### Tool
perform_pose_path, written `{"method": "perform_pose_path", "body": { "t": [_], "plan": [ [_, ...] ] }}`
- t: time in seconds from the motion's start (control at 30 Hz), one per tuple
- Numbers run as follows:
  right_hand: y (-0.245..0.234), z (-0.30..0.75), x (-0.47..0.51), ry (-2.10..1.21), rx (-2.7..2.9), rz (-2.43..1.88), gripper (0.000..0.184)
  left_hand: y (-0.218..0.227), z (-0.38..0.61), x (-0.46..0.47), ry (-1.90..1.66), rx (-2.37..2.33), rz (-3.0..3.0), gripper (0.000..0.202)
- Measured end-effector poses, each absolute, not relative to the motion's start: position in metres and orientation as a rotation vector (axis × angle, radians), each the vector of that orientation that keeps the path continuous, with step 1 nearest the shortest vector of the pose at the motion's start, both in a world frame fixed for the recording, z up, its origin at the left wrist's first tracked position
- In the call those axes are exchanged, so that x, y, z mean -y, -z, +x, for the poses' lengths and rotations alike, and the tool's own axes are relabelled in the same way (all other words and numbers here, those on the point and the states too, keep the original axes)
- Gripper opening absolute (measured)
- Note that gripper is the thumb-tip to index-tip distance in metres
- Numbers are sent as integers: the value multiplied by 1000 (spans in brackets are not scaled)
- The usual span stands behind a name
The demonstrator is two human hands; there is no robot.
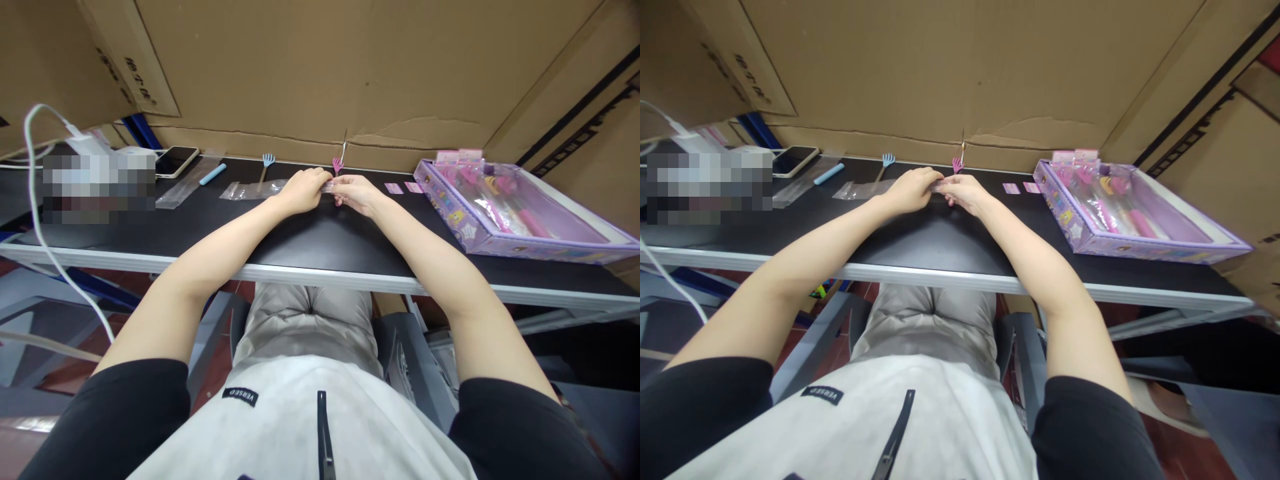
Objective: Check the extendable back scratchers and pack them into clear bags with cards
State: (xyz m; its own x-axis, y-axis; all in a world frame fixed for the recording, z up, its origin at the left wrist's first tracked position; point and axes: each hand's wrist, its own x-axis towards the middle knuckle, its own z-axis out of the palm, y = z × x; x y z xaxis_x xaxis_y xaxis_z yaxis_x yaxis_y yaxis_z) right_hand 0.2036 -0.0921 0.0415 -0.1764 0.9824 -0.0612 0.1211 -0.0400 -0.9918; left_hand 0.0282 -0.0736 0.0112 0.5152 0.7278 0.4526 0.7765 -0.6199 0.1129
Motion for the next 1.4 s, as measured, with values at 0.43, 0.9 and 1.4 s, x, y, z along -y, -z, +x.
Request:
{"method": "perform_pose_path", "body": {
  "t": [0.43, 0.9, 1.4],
  "plan": [
    [-37, 215, 82, -857, 1823, -1329, 36, -15, 2, 56, 704, 1497, -2575, 45],
    [-39, 234, 75, -63, 2500, -1760, 27, -1, -11, 35, 487, 1559, -2684, 48],
    [-42, 234, 80, -55, 2379, -1906, 37, -3, -14, 34, 453, 1534, -2710, 51]
  ]
}}
